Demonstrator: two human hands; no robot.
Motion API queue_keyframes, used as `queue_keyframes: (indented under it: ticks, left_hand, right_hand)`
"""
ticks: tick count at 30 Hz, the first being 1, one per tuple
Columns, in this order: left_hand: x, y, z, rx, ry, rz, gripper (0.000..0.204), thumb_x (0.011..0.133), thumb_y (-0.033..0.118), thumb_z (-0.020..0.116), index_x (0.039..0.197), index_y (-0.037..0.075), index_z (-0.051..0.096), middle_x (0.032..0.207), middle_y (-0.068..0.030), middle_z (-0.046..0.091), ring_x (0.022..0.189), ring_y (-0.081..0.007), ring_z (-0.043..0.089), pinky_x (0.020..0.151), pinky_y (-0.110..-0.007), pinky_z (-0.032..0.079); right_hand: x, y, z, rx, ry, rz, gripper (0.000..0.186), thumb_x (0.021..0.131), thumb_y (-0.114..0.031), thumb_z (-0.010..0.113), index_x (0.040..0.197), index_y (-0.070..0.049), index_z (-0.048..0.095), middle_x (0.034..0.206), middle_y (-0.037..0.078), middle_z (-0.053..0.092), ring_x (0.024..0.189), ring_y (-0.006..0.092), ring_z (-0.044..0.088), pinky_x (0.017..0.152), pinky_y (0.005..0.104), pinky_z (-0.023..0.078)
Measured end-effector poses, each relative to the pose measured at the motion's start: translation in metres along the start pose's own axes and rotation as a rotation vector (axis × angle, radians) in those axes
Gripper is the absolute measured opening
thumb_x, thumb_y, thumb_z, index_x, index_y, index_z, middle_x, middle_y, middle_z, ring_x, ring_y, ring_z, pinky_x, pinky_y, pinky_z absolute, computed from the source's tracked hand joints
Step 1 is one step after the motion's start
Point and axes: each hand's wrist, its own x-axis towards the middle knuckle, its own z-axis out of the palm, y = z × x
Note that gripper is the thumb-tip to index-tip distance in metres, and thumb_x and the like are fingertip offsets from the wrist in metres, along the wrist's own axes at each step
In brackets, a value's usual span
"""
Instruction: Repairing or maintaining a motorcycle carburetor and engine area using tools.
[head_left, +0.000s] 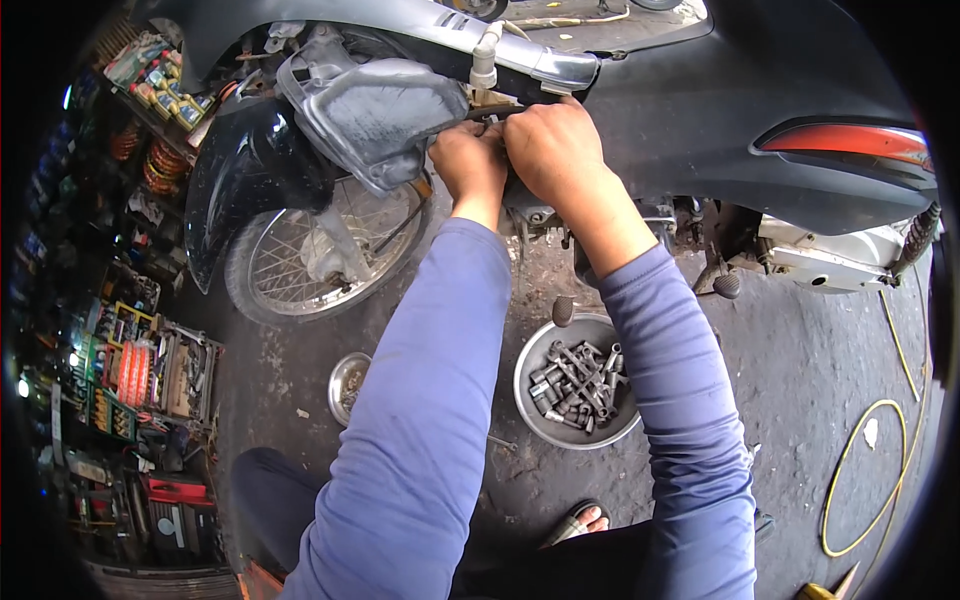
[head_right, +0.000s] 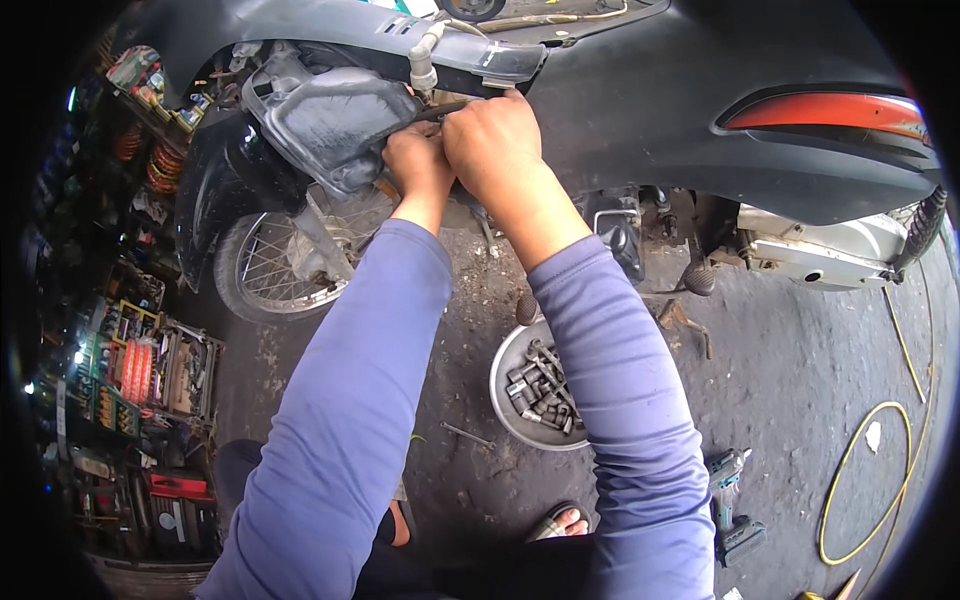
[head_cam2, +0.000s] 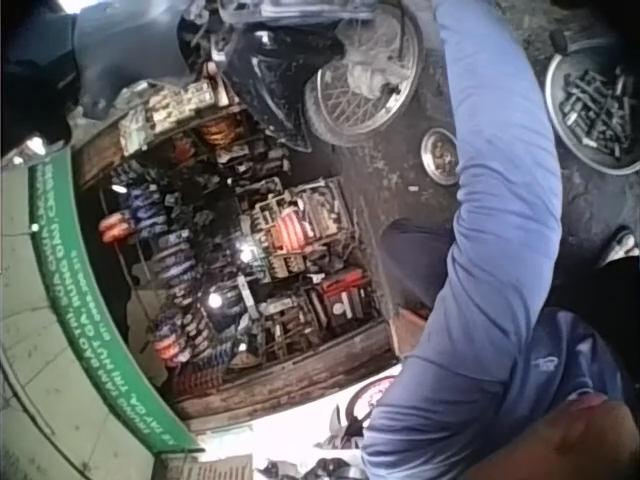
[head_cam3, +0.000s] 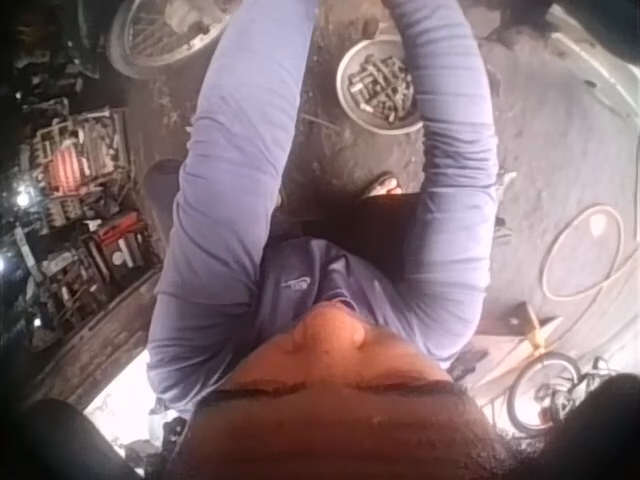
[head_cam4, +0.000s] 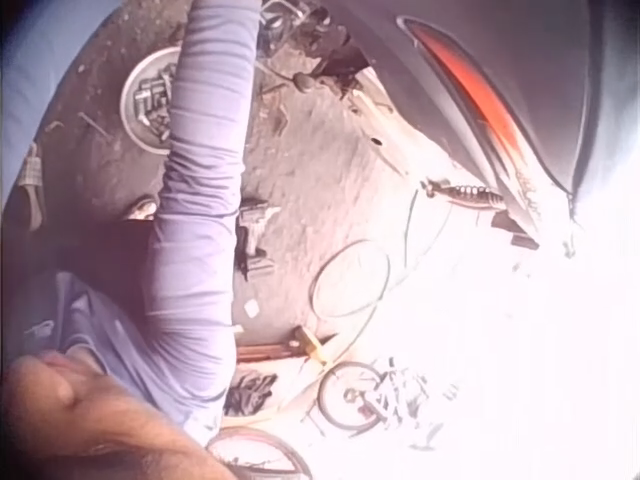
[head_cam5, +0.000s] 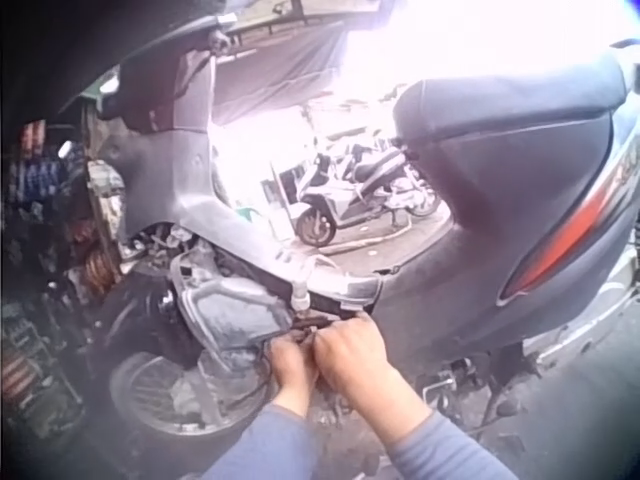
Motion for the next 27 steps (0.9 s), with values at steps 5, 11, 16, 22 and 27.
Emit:
queue_keyframes:
  ticks: [5,11,16,22,27]
  left_hand:
    - [0.001,0.0,0.002,0.082,0.21,0.362,0.021,0.074,0.017,0.074,0.075,-0.003,0.071,0.069,-0.0192,0.067,0.065,-0.0318,0.067,0.068,-0.038,0.052]
    - [0.0,0.002,-0.001,-0.028,0.106,0.069,0.019,0.076,0.016,0.071,0.085,-0.001,0.072,0.081,-0.0214,0.069,0.076,-0.0316,0.068,0.074,-0.039,0.051]
    - [-0.002,0.007,-0.003,-0.145,0.079,-0.008,0.019,0.073,0.01,0.071,0.087,-0.002,0.071,0.084,-0.0187,0.07,0.077,-0.0302,0.068,0.075,-0.038,0.05]
    - [-0.003,0.01,0.003,-0.222,0.118,-0.065,0.018,0.069,0.007,0.072,0.084,-0.002,0.071,0.08,-0.0172,0.07,0.071,-0.0269,0.067,0.071,-0.038,0.051]
    - [-0.003,0.004,-0.001,-0.133,0.049,0.041,0.017,0.069,0.012,0.073,0.082,0.0,0.072,0.079,-0.0194,0.069,0.071,-0.0264,0.067,0.07,-0.038,0.051]
  right_hand:
    - [0.001,-0.001,-0.003,0.015,-0.014,0.027,0.022,0.08,-0.015,0.053,0.066,-0.011,0.069,0.071,0.011,0.068,0.072,0.0267,0.067,0.076,0.0383,0.048]
    - [0.001,0.001,0.001,0.01,-0.005,-0.006,0.02,0.079,-0.014,0.053,0.065,-0.011,0.067,0.071,0.011,0.068,0.073,0.0272,0.067,0.075,0.0387,0.05]
    - [0.003,0.003,0.004,0.01,0.0,-0.021,0.015,0.079,-0.013,0.054,0.071,-0.009,0.067,0.076,0.012,0.068,0.078,0.0282,0.067,0.072,0.0411,0.051]
    - [0.0,0.004,0.008,-0.009,0.066,-0.057,0.015,0.08,-0.013,0.054,0.073,-0.009,0.067,0.077,0.011,0.068,0.079,0.0281,0.067,0.071,0.0404,0.051]
    - [0.002,0.004,0.009,-0.013,0.042,-0.035,0.016,0.08,-0.012,0.054,0.072,-0.009,0.067,0.076,0.011,0.068,0.079,0.0275,0.067,0.07,0.0398,0.051]
